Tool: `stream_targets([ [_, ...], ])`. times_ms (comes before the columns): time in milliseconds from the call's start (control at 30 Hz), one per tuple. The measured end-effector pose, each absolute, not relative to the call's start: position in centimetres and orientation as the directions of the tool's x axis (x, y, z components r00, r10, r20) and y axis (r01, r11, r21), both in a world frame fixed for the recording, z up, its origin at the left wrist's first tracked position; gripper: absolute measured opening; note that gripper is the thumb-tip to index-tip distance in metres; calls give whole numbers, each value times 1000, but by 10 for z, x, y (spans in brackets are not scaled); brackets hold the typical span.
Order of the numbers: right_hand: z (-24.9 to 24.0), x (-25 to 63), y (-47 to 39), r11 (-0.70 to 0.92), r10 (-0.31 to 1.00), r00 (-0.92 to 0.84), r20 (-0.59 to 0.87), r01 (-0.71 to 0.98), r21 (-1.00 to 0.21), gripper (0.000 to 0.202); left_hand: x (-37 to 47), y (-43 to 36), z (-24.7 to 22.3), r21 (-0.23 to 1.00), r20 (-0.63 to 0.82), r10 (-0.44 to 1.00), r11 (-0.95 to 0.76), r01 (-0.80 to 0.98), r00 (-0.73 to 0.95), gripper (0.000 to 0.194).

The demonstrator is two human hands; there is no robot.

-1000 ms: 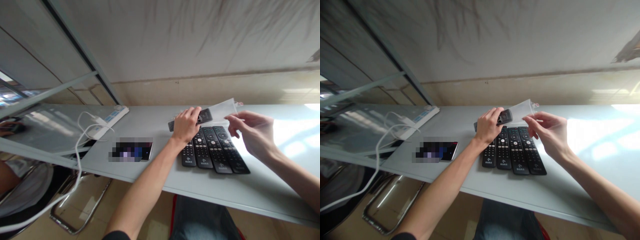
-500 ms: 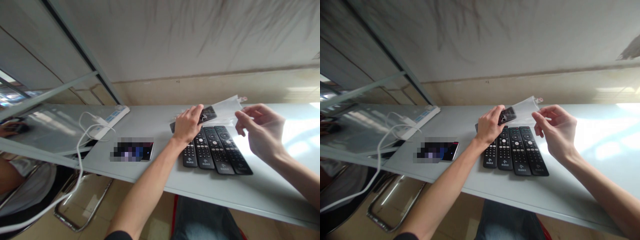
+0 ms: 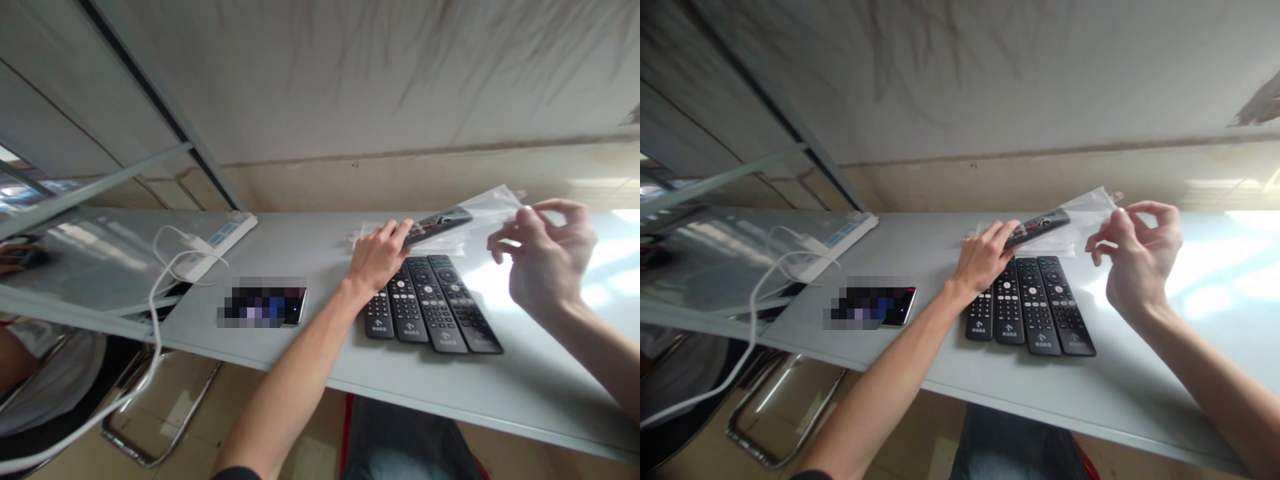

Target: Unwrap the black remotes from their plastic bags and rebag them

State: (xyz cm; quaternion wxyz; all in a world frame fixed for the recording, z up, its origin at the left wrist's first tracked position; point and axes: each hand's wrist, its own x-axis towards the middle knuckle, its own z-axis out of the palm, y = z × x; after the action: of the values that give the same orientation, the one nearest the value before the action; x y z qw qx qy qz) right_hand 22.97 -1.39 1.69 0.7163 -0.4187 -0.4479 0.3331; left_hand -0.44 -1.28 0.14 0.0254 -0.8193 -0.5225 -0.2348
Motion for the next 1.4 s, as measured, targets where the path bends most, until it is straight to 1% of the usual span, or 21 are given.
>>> stream_targets([
  [67,10,225,-15,324,916,308,259,-181,-929,41,-5,-12,2,247,413,860,-422,872,299,40],
  [133,5,218,-20,199,972,160,172,-171,-965,28,-5,-13,2,303,431,866,-404,863,253,39],
  [200,4,211,-26,130,991,-20,131,-39,-991,16,-4,-14,2,341,452,859,-415,844,239,41],
  [267,5,205,-33,155,980,-147,138,111,-982,25,-3,-17,2,338,453,844,-460,821,287,48],
  [300,7,204,-35,177,975,-166,151,158,-971,29,-3,-17,1,323,445,831,-497,806,334,52],
  [367,7,205,-37,192,977,-129,168,203,-960,35,-3,-19,1,291,431,786,-585,757,443,58],
  [433,5,208,-34,174,984,-55,167,164,-971,35,-4,-20,2,261,428,735,-658,706,526,61],
  [533,-2,213,-26,137,991,-3,137,-23,-990,25,-5,-20,5,227,432,687,-710,667,584,63],
  [600,-5,214,-21,95,996,13,94,-159,-983,19,-3,-21,6,211,431,662,-735,645,614,64],
  [667,-6,216,-17,70,997,41,62,-249,-966,17,-2,-22,8,200,433,631,-764,614,644,61],
  [800,-3,225,-7,72,996,75,52,-309,-948,18,0,-25,10,222,477,602,-788,575,640,51],
  [900,0,236,1,59,996,79,34,-338,-939,24,-1,-24,8,232,501,619,-770,595,605,51],
  [1033,1,246,7,-61,991,91,-95,-324,-944,36,-4,-20,4,207,478,637,-751,626,606,51],
  [1100,1,253,10,-104,975,163,-150,-260,-960,40,-5,-17,2,186,450,640,-749,636,623,47],
  [1167,-1,265,15,-106,957,248,-152,-189,-976,49,-5,-15,0,176,432,645,-745,643,630,41],
  [1233,-5,281,23,-54,955,292,-62,-34,-998,64,-5,-14,-3,181,422,648,-746,641,634,35],
  [1267,-7,290,27,-4,954,297,30,114,-993,71,-4,-13,-4,187,416,650,-746,640,636,33],
  [1300,-11,299,31,46,949,286,135,298,-954,75,-4,-13,-5,197,407,653,-745,637,638,31],
  [1333,-14,307,34,82,942,247,227,486,-870,76,-4,-12,-6,210,391,659,-743,635,642,30],
  [1367,-17,313,36,104,940,184,288,648,-754,78,-4,-12,-7,227,369,669,-738,635,645,30],
  [1400,-19,317,36,115,943,118,312,764,-635,82,-4,-12,-8,247,341,681,-730,637,648,32],
])
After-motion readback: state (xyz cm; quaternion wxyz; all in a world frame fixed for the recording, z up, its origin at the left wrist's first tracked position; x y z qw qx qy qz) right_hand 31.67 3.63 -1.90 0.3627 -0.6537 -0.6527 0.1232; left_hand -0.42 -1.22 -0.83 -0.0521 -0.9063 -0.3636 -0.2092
